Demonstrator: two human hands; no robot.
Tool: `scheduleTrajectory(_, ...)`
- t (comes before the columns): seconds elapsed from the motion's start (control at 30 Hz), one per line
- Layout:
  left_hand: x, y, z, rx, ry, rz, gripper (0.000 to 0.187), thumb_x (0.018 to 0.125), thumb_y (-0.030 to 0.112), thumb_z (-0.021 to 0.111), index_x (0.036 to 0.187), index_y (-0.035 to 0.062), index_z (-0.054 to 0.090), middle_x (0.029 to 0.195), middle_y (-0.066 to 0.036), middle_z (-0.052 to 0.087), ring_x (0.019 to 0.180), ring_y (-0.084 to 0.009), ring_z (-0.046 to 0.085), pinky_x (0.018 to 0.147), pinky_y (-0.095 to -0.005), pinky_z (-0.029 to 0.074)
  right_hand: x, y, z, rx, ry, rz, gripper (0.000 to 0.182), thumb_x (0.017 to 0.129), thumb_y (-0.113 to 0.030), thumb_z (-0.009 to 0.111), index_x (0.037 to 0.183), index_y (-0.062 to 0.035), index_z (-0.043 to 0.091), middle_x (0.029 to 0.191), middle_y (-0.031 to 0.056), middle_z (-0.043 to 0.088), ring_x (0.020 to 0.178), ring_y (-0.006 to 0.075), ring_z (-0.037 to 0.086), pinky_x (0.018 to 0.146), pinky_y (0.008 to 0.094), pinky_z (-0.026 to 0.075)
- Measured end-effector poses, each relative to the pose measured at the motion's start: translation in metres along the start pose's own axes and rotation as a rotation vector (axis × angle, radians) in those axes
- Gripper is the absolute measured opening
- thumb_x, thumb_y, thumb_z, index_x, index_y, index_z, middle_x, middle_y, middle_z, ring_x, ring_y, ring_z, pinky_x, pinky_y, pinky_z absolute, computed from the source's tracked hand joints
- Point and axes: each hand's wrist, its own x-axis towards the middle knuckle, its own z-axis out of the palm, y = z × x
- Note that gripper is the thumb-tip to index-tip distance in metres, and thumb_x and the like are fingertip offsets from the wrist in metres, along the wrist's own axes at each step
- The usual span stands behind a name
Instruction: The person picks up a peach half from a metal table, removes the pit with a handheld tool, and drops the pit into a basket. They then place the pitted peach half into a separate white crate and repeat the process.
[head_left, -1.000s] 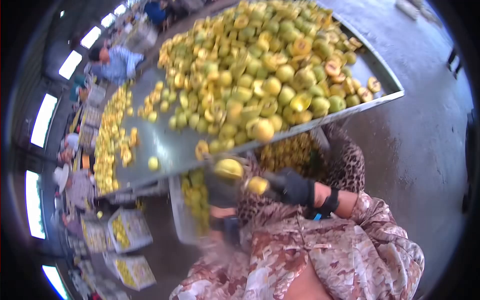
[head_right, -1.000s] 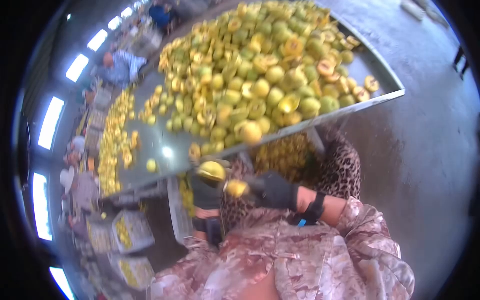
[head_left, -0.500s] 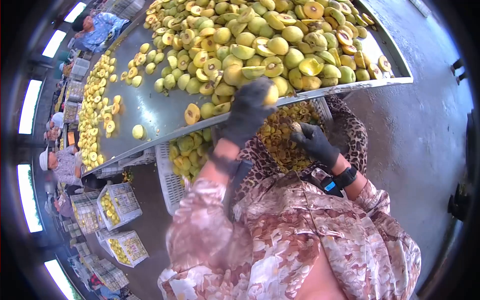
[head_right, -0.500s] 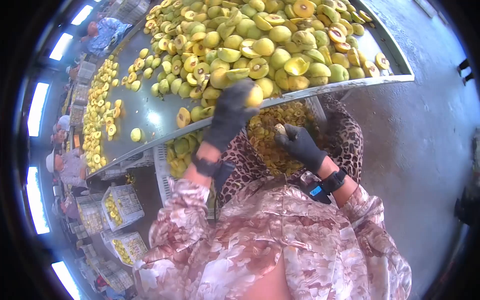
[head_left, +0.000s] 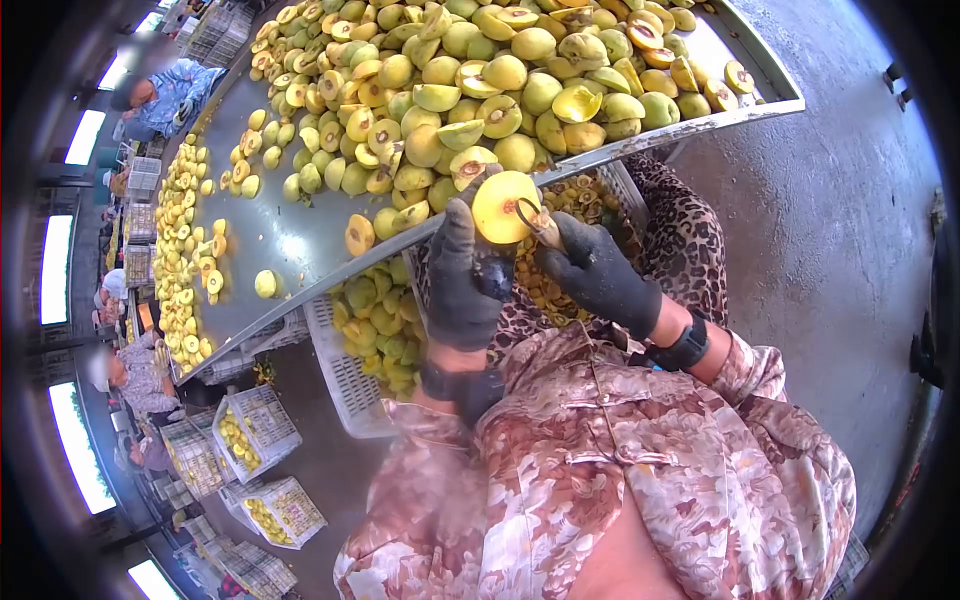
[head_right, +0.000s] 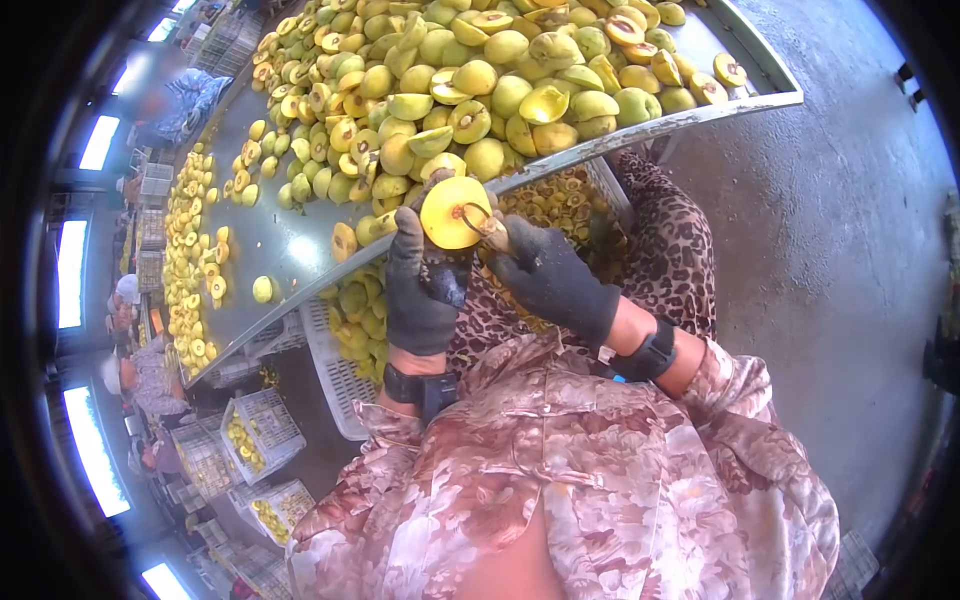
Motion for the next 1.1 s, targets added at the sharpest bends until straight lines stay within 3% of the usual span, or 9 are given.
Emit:
scheduleTrajectory(0.3,0.0,-0.014,0.001,0.383,-0.04,0.189,0.039,0.11,0.017,0.045,0.139,-0.0067,0.053,0.134,-0.017,0.062,0.12,-0.028,0.064,0.106,-0.0401,0.051,0.004,0.009,0.006,0.119,-0.031,0.017,0.033,0.093,-0.002,0.06,0.126,-0.0003,0.059,0.087,0.0084,0.062,0.08,0.0091,0.054,0.074,0.0306,0.05)
scheduleTrajectory(0.4,0.001,-0.018,0.012,-0.006,0.022,0.083,0.04,0.111,0.024,0.041,0.136,-0.0051,0.054,0.129,-0.017,0.064,0.116,-0.0295,0.065,0.105,-0.0422,0.053,0.006,0.018,0.01,-0.013,0.04,-0.15,0.038,0.092,-0.003,0.059,0.13,-0.002,0.06,0.096,0.0226,0.07,0.085,0.0337,0.07,0.078,0.0406,0.054)
scheduleTrajectory(0.5,0.008,-0.028,0.001,-0.125,0.097,0.043,0.046,0.113,0.034,0.035,0.132,-0.0037,0.053,0.123,-0.019,0.066,0.112,-0.0318,0.067,0.101,-0.041,0.055,0.005,0.019,0.012,-0.037,-0.023,-0.12,0.037,0.092,-0.003,0.06,0.129,-0.0036,0.061,0.096,0.0217,0.071,0.088,0.0393,0.07,0.078,0.04,0.054)
scheduleTrajectory(0.7,0.006,-0.024,-0.004,-0.16,0.147,-0.051,0.054,0.111,0.046,0.036,0.119,-0.0018,0.06,0.11,-0.021,0.07,0.101,-0.0326,0.071,0.088,-0.0437,0.061,0.006,0.033,0.026,0.207,-0.146,-0.119,0.023,0.096,-0.008,0.063,0.118,-0.0024,0.069,0.088,0.0077,0.074,0.074,0.0156,0.066,0.072,0.0335,0.053)
scheduleTrajectory(0.8,0.004,-0.019,-0.005,-0.198,0.126,-0.085,0.05,0.109,0.047,0.044,0.112,0.0001,0.062,0.105,-0.021,0.07,0.096,-0.0343,0.072,0.082,-0.0472,0.063,0.013,0.032,-0.005,0.488,-0.595,0.36,0.016,0.096,-0.008,0.064,0.108,-0.0015,0.071,0.083,-0.0018,0.069,0.074,0.0048,0.057,0.068,0.0278,0.049)
scheduleTrajectory(0.9,-0.002,-0.01,-0.019,-0.433,0.158,-0.203,0.048,0.107,0.047,0.05,0.107,0.002,0.064,0.103,-0.022,0.07,0.092,-0.0361,0.072,0.082,-0.0511,0.063,0.018,0.031,-0.007,0.222,-0.691,0.14,0.012,0.095,-0.009,0.066,0.102,-0.003,0.073,0.077,-0.0065,0.063,0.073,0.0021,0.054,0.064,0.0244,0.046)
scheduleTrajectory(0.93,-0.005,-0.003,-0.023,-0.458,0.242,-0.182,0.053,0.106,0.052,0.048,0.102,0.0035,0.067,0.095,-0.02,0.071,0.089,-0.0358,0.072,0.076,-0.0513,0.063,0.018,0.02,-0.008,0.231,-0.683,0.155,0.014,0.097,-0.015,0.066,0.094,-0.004,0.073,0.072,0.0003,0.067,0.065,0.0119,0.057,0.063,0.0309,0.047)
scheduleTrajectory(0.97,-0.013,-0.002,-0.058,-0.518,0.066,-0.15,0.052,0.107,0.051,0.047,0.113,0.0022,0.063,0.109,-0.022,0.07,0.103,-0.0388,0.07,0.092,-0.0524,0.061,0.017,0.028,-0.011,-0.018,-0.657,0.093,0.016,0.097,-0.018,0.065,0.092,-0.0045,0.072,0.072,0.0046,0.067,0.063,0.0178,0.058,0.063,0.0334,0.048)
scheduleTrajectory(1.1,-0.061,0.037,-0.096,-0.076,0.626,0.128,0.064,0.107,0.056,0.041,0.134,-0.0001,0.058,0.112,-0.013,0.07,0.104,-0.0248,0.068,0.094,-0.0367,0.055,0.007,0.091,-0.013,-0.543,-0.619,-0.005,0.02,0.093,-0.024,0.07,0.093,-0.0044,0.071,0.077,0.0199,0.066,0.064,0.0329,0.063,0.063,0.0412,0.05)
